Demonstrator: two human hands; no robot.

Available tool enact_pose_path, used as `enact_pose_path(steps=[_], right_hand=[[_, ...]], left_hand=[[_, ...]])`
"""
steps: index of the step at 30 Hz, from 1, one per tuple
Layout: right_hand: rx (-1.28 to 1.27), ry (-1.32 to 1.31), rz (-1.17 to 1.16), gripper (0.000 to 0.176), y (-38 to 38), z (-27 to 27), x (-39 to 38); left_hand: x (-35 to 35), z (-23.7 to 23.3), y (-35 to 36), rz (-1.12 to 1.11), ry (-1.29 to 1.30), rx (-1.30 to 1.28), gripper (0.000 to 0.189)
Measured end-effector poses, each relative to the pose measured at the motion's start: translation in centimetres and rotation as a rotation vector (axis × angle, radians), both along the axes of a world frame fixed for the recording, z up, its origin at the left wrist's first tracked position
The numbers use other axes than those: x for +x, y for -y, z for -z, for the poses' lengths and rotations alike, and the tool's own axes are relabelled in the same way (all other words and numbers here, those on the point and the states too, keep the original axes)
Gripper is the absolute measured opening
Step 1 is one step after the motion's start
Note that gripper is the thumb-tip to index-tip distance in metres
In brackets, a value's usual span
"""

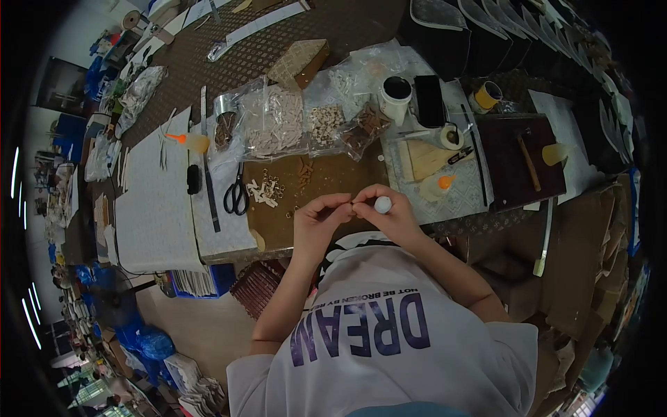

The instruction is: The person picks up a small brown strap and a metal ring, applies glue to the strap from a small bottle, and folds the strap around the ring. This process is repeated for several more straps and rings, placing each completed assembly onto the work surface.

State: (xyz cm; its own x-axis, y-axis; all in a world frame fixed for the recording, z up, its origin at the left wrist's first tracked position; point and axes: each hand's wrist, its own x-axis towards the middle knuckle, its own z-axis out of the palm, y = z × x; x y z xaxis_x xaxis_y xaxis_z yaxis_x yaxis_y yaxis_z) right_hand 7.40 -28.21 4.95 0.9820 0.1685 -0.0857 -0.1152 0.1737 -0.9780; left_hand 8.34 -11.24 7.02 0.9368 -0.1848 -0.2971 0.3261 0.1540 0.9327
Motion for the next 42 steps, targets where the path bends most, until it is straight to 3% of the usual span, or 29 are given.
enact_pose_path(steps=[4, 10, 15, 26, 42], right_hand=[[0.068, -0.095, -0.011, 0.017, -0.1, -0.4, -0.1], [-0.211, 0.196, 0.19, 0.025, 0.9, -0.5, 0.0], [-0.405, 0.29, 0.022, 0.029, 3.1, -2.7, -0.2], [-0.537, 0.571, 0.107, 0.034, 2.5, -4.4, -0.1], [-0.66, 0.702, 0.063, 0.034, 2.5, -5.2, 0.6]], left_hand=[[0.1, 0.3, -0.4, 0.027, -0.025, -0.02, 0.02], [1.2, -0.6, -1.9, -0.025, -0.229, -0.185, 0.02], [2.1, -1.7, -3.3, 0.006, -0.268, -0.251, 0.02], [2.0, -3.9, -3.1, 0.065, -0.299, -0.187, 0.023], [2.0, -3.7, -2.5, 0.059, -0.284, -0.147, 0.024]])
